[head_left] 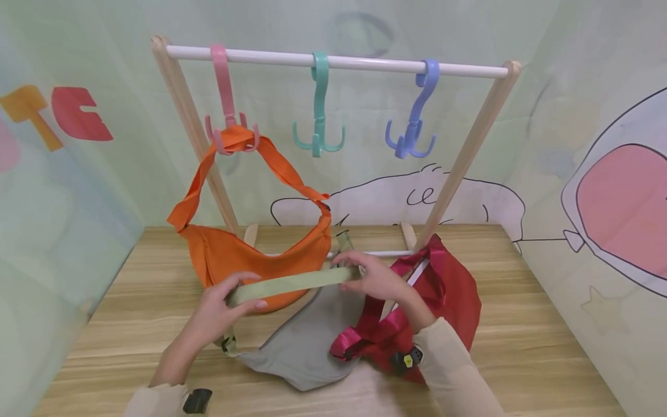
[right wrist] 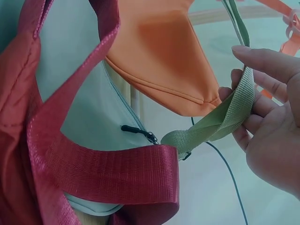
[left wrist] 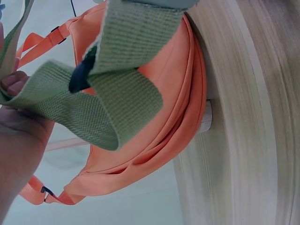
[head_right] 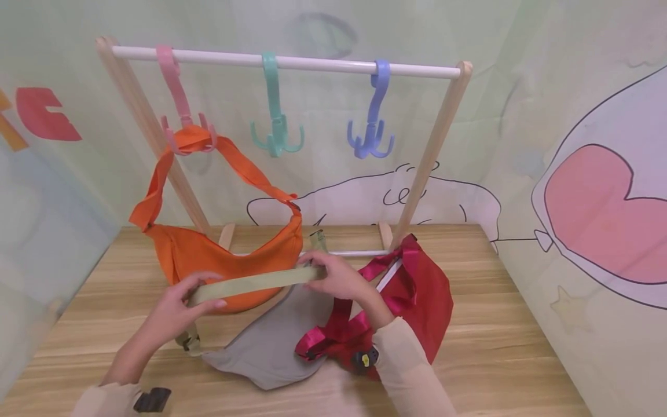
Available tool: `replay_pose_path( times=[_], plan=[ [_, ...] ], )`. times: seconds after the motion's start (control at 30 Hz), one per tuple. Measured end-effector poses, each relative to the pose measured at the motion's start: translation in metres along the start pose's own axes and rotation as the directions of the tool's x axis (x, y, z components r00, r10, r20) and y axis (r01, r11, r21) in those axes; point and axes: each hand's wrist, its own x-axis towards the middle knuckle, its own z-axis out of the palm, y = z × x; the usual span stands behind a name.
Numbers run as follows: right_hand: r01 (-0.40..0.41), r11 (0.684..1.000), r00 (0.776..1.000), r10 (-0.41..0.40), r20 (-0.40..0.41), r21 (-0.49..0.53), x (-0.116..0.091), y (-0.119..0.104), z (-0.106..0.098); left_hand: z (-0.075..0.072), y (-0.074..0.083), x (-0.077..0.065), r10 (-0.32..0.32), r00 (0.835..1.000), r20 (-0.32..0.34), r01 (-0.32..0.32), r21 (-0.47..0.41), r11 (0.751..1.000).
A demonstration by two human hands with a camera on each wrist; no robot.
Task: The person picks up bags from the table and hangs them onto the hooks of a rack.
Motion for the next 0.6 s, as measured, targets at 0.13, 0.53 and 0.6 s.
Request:
replay_pose_path(
  times=[0.13, 0.53, 0.6],
  plan=[
    [-0.009, 1.0, 1.0, 0.009, -0.007, -0.012, -0.001, -0.003, -0.002, -0.001, 0.001, 0.0, 0.002, 1.0, -0.003, -0.002, 0.0, 1.0],
    [0.018, 0.999, 1.0, -0.019, -0.021, -0.037, -0.001, 0.002, -0.008, -0.004, 0.0, 0.002, 0.02, 1.0, -0.023, -0.019, 0.037, 0.999],
    [-0.008, 0.999, 1.0, 0.007, -0.028, -0.032, 0.001, 0.002, -0.009, -0.004, 0.002, 0.003, 0.037, 0.999, -0.033, -0.036, 0.033, 0.999]
  ],
)
